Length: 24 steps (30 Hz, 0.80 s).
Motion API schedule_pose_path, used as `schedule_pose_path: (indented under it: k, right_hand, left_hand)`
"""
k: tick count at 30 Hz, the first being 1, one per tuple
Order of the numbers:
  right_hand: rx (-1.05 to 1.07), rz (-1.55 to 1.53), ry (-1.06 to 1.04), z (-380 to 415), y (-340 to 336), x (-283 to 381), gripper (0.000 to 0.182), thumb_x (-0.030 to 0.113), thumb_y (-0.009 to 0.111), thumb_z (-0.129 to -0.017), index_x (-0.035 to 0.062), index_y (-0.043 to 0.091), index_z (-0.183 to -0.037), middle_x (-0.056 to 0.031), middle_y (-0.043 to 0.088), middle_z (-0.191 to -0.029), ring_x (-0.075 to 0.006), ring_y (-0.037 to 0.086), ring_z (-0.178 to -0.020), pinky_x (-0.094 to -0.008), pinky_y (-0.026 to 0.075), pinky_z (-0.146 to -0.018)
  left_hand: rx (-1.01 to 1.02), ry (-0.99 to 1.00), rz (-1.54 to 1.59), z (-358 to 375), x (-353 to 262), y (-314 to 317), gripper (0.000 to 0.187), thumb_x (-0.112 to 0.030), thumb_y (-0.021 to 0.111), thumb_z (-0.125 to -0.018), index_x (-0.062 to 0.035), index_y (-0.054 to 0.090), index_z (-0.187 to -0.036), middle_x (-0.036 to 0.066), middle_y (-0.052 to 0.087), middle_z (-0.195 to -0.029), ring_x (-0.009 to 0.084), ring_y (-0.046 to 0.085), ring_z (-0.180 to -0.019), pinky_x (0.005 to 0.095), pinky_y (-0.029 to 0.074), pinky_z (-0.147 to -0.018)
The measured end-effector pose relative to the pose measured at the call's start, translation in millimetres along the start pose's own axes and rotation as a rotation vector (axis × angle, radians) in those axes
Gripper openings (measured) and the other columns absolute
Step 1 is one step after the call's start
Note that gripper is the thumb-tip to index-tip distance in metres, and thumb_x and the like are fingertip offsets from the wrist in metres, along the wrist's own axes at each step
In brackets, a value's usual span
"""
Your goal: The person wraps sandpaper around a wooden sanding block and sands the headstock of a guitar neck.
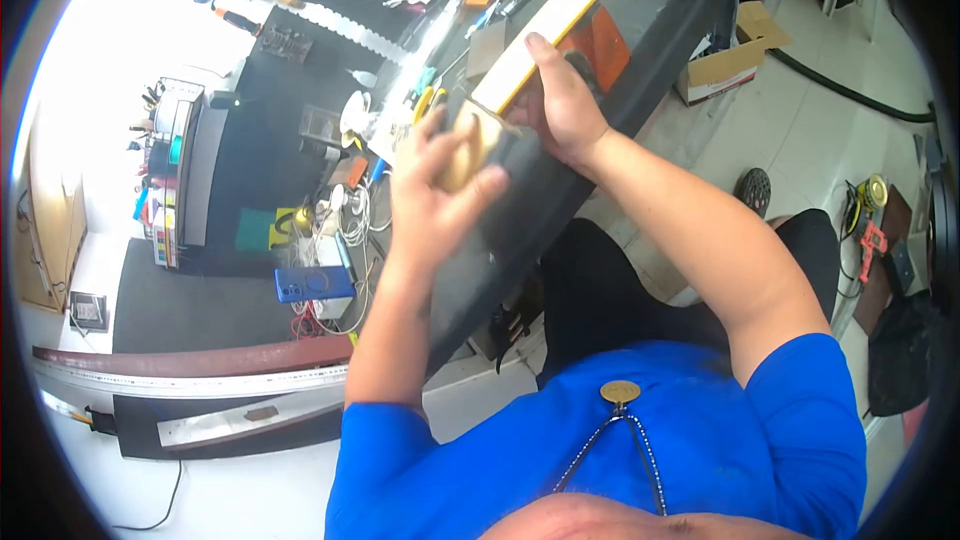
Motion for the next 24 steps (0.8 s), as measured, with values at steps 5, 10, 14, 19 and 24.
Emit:
schedule_pose_path:
  k: [5, 10, 14, 19, 24]
  right_hand:
    - [0.036, 0.01, -0.03, 2.6, 3.2, 6.0, 0.062, 0.058, 0.053, -0.112, 0.0057, 0.06, -0.145, -0.0119, 0.073, -0.129, -0.0231, 0.077, -0.109, -0.0407, 0.068, -0.074]
    - [-0.022, 0.037, 0.008, 7.9, 2.5, 3.8, 0.067, 0.063, 0.049, -0.113, 0.0036, 0.062, -0.138, -0.0118, 0.076, -0.117, -0.0228, 0.078, -0.095, -0.0375, 0.065, -0.066]
    - [-0.087, 0.182, 0.038, 24.8, 8.7, 7.9, 0.07, 0.066, 0.047, -0.113, 0.0004, 0.07, -0.118, -0.0122, 0.075, -0.089, -0.0218, 0.073, -0.07, -0.0345, 0.058, -0.056]
    - [-0.283, 0.546, -0.061, 59.9, 15.2, 33.3, 0.051, 0.045, 0.057, -0.114, 0.0065, 0.061, -0.08, -0.0017, 0.054, -0.063, -0.0122, 0.052, -0.047, -0.0278, 0.044, -0.044]
    - [0.037, 0.919, -0.476, 65.5, 66.0, 66.9, 0.032, 0.022, 0.068, -0.109, 0.0036, 0.062, -0.083, 0.0003, 0.058, -0.07, -0.0079, 0.052, -0.063, -0.0289, 0.046, -0.059]
  left_hand:
    - [-0.201, -0.235, 0.408, -7.0, 28.9, -31.1, 0.06, -0.022, 0.086, -0.092, 0.0072, 0.07, -0.143, 0.022, 0.074, -0.134, 0.0288, 0.069, -0.127, 0.041, 0.052, -0.111]
    - [-0.23, -0.199, 1.252, 23.3, 16.1, -53.7, 0.082, -0.046, 0.068, -0.104, 0.005, 0.043, -0.163, 0.034, 0.058, -0.15, 0.0434, 0.066, -0.13, 0.0539, 0.058, -0.108]
    - [-0.096, -0.162, 1.825, 29.7, 16.7, -55.1, 0.093, -0.061, 0.06, -0.106, -0.0008, 0.03, -0.172, 0.039, 0.033, -0.169, 0.0562, 0.053, -0.14, 0.0668, 0.048, -0.115]
    - [-0.027, -0.085, 1.905, 26.8, 38.5, -54.9, 0.097, -0.067, 0.063, -0.103, -0.0037, 0.034, -0.171, 0.037, 0.033, -0.17, 0.053, 0.054, -0.14, 0.0646, 0.05, -0.114]
    - [0.148, -0.089, 2.097, 20.4, 56.3, -34.7, 0.094, -0.07, 0.057, -0.105, -0.0023, 0.039, -0.168, 0.037, 0.044, -0.163, 0.058, 0.058, -0.137, 0.0699, 0.051, -0.112]
Point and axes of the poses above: each hand's wrist, its own z-axis away from the middle knuckle, its own y-axis out of the palm, x = y × z, the point moved 2 cm from there along -z, towards the middle knuckle
